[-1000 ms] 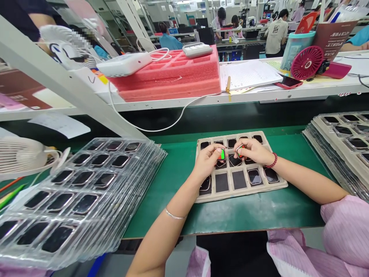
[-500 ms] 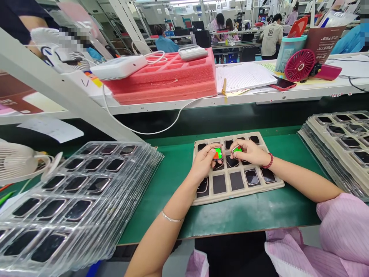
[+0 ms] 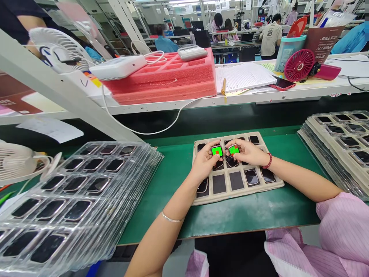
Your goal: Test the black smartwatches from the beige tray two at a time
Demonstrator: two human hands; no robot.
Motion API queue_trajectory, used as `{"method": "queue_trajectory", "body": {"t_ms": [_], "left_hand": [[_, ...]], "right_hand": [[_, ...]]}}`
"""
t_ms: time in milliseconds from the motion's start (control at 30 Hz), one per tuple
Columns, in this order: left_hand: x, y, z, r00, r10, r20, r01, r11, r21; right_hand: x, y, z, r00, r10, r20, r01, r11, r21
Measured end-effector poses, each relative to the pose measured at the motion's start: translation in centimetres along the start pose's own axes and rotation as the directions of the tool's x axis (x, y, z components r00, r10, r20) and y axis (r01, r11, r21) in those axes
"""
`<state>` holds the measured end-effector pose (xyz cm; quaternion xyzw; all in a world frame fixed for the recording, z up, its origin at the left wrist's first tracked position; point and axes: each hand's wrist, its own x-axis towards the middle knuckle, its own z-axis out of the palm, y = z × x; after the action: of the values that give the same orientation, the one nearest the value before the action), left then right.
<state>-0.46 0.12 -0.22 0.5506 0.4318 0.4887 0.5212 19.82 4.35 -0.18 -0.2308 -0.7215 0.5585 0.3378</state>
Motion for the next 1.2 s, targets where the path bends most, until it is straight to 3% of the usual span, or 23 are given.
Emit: {"method": "queue_trajectory", "body": {"t_ms": [133,400,833,1200], "left_hand": [[-0.03,0.24,0.05,1.000,0.008,-0.005,-0.008,0.999,0.033],[-0.21,0.68,0.03,0.999,-0.019,-0.042,0.021,0.998,0.054],[-0.22,0.86,0.21,0.996,-0.069,-0.058,0.071,0.997,0.034],[-0.10,0.69,0.11,0.999,-0.030,-0.034,0.032,0.997,0.077]], "right_hand": [[-0.02,-0.23,0.00,1.000,0.009,0.015,-0.009,1.000,0.014],[0.10,-0.27,-0.27,0.990,0.139,0.017,-0.139,0.988,0.071],[-0.06,-0.78,0.01,0.994,0.109,-0.027,-0.108,0.994,0.015],[0.08,-0.72,0.24,0.998,0.054,0.041,-0.055,0.998,0.025]]}}
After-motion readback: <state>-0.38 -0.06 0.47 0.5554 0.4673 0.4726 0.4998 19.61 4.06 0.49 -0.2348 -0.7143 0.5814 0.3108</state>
